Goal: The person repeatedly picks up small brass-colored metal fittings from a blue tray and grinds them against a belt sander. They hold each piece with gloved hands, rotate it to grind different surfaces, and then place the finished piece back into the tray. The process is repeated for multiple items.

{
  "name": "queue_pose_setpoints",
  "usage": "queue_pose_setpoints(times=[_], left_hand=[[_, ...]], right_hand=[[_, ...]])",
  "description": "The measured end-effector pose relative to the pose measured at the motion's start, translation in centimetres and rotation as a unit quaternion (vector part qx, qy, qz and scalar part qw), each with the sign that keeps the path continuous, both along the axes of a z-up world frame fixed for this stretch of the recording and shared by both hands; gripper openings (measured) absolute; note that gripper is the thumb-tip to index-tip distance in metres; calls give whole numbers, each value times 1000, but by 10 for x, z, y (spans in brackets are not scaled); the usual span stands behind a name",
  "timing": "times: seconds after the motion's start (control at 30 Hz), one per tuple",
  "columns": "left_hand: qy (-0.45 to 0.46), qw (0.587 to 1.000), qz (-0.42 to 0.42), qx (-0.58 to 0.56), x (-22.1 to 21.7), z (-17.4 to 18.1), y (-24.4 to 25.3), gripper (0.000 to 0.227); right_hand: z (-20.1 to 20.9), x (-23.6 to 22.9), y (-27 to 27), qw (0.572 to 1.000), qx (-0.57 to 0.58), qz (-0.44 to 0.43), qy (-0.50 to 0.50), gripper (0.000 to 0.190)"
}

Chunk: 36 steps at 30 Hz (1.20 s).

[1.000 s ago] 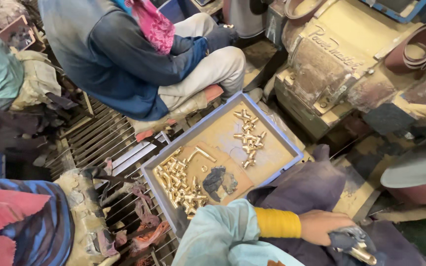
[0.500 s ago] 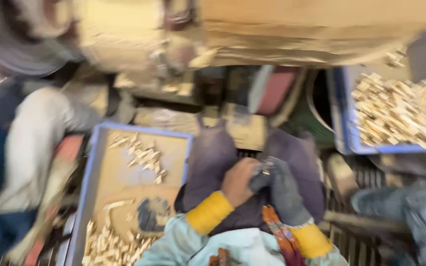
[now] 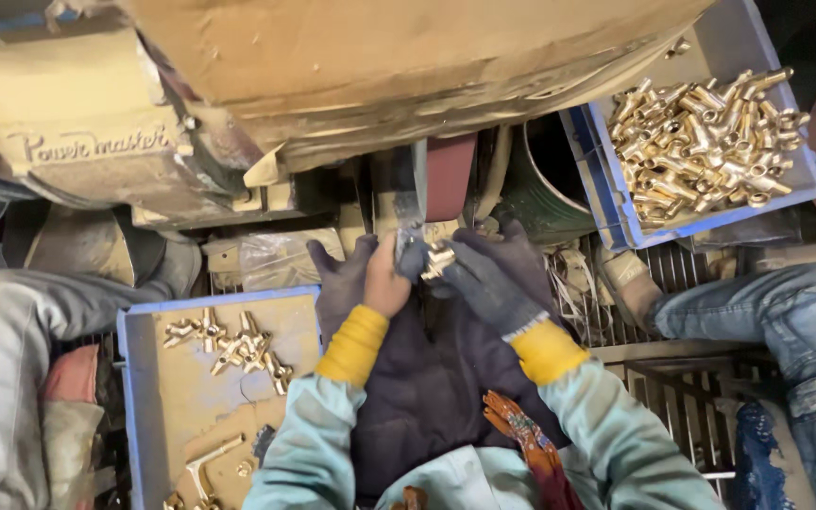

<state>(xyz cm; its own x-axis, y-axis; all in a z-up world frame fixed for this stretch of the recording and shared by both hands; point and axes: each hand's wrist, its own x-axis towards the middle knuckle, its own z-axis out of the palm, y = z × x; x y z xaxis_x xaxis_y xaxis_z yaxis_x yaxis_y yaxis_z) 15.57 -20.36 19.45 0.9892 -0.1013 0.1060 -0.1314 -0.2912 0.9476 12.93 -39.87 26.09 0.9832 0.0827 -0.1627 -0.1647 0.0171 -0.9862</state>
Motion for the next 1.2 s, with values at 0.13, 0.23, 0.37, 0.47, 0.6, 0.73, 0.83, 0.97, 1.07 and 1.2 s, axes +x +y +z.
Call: queue_pose_setpoints(times=[0.13,0.23,0.37,0.47,0.6,0.73,0.83,0.97,1.07,1.2], left_hand=[[-23,999,19,21,38,-39,2,31],[-57,996,44,54,57,-60,-2,33],[-18,997,38,64,67,-84,-2,39],[32,998,33,39,74,-107,0,49],[142,989,37,-34,77,-140,3,62],[239,960,68,-126,71,-173,3,65],[257,949,118,-139,66,-191,-4,58],[404,876,124,-232,68,-170,-15,44],[467,837,122,-258,67,-128,-20,40],[387,855,144,-312,30,-57,-17,32]], right_hand=[[-54,22,16,990,91,-102,25,43],[-89,29,28,981,152,-100,71,43],[-107,32,45,965,212,-44,145,43],[-108,31,47,949,248,-52,188,40],[-115,29,39,945,259,-57,194,35],[-125,27,29,953,232,-92,172,31],[-132,30,28,949,233,-111,182,29],[-134,32,26,934,257,-107,224,28],[-124,31,26,941,240,-105,213,28],[-77,12,12,973,174,-29,151,31]])
